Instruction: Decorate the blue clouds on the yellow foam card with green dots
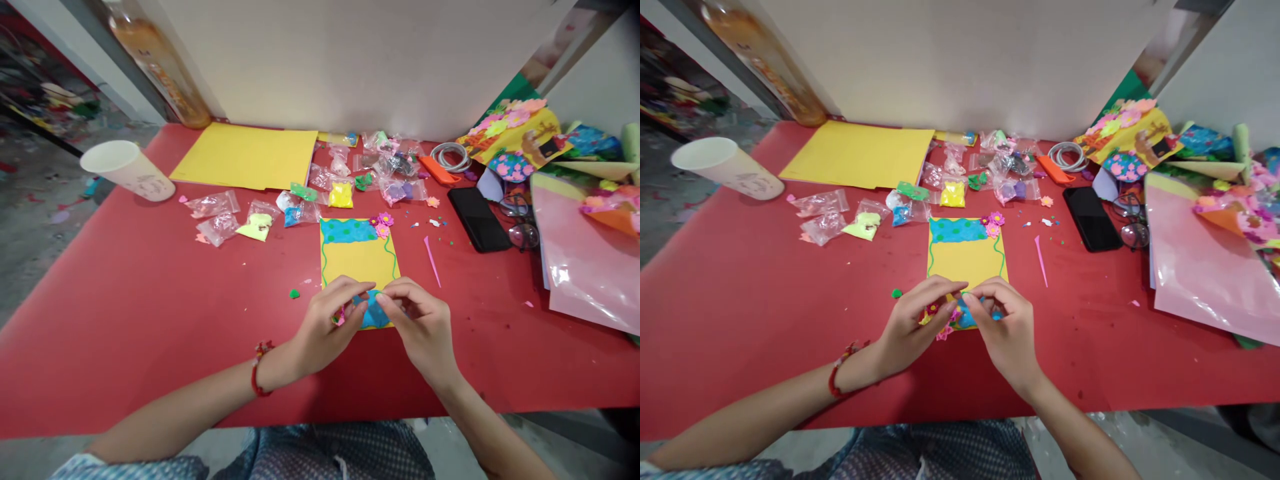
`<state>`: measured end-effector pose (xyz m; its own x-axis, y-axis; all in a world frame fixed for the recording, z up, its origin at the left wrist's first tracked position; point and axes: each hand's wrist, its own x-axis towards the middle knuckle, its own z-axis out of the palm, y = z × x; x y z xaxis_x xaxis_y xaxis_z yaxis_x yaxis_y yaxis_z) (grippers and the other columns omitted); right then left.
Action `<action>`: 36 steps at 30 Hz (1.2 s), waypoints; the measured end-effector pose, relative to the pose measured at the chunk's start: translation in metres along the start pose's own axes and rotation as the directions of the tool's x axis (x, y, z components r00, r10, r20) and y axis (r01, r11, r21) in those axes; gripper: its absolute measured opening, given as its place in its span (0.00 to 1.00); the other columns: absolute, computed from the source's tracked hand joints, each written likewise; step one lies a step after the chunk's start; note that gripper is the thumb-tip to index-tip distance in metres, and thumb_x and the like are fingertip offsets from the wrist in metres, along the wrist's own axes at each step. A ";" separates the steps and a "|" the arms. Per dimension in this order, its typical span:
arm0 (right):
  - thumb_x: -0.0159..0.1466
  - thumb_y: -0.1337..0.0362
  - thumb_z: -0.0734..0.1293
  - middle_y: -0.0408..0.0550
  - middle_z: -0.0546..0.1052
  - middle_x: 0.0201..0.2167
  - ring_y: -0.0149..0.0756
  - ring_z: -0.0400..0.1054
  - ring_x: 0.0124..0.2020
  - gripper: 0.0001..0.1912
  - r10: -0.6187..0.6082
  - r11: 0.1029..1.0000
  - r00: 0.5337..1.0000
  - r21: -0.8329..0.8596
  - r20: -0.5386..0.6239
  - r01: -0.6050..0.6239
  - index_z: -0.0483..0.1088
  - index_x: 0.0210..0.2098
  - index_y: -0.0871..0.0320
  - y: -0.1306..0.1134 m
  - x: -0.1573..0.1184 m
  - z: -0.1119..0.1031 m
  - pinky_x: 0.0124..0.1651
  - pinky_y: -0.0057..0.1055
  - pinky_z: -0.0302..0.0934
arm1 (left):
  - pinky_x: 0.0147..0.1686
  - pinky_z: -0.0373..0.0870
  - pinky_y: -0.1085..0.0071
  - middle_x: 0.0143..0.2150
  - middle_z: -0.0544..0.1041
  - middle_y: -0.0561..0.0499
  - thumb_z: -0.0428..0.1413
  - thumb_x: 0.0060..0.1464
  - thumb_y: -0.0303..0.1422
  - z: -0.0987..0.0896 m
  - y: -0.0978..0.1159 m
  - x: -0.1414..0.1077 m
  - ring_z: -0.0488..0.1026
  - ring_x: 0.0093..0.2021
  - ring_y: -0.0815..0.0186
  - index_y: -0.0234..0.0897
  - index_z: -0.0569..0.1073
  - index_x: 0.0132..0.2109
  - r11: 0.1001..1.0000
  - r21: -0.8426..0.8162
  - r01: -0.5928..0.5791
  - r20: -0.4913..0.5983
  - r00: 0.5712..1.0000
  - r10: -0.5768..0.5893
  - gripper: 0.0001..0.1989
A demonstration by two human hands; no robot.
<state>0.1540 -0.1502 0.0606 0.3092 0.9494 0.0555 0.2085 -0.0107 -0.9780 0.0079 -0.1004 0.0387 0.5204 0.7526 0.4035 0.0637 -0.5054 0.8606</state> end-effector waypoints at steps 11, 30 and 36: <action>0.51 0.64 0.71 0.43 0.75 0.21 0.29 0.67 0.25 0.03 0.138 0.984 0.989 0.122 -0.053 -0.131 0.76 0.22 0.56 0.002 -0.001 0.004 0.25 0.25 0.60 | 0.26 0.70 0.77 0.32 0.75 0.48 0.62 0.47 0.28 0.003 0.000 0.005 0.70 0.31 0.70 0.38 0.81 0.36 0.819 -0.458 0.347 -0.029 0.915 -0.403 0.06; 0.59 0.62 0.67 0.48 0.78 0.34 0.30 0.69 0.29 0.08 0.040 0.998 0.999 -0.047 0.019 -0.039 0.77 0.36 0.56 -0.001 -0.004 0.003 0.30 0.27 0.65 | 0.23 0.66 0.77 0.24 0.72 0.52 0.63 0.48 0.30 -0.002 -0.004 0.007 0.68 0.25 0.72 0.37 0.79 0.28 0.919 -0.323 0.224 -0.154 0.946 -0.285 0.03; 0.59 0.65 0.67 0.45 0.78 0.33 0.28 0.68 0.26 0.07 -0.147 0.974 0.989 -0.173 -0.016 0.142 0.77 0.36 0.52 -0.002 -0.009 0.005 0.29 0.26 0.65 | 0.23 0.68 0.78 0.28 0.76 0.50 0.64 0.47 0.30 -0.002 0.002 0.006 0.70 0.26 0.72 0.44 0.81 0.34 0.842 -0.469 0.265 -0.142 0.919 -0.368 0.05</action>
<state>0.1461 -0.1570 0.0606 0.2898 0.9355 0.2022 0.4082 0.0703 -0.9102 0.0098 -0.0960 0.0436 0.3339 0.9375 0.0982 -0.2083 -0.0282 0.9776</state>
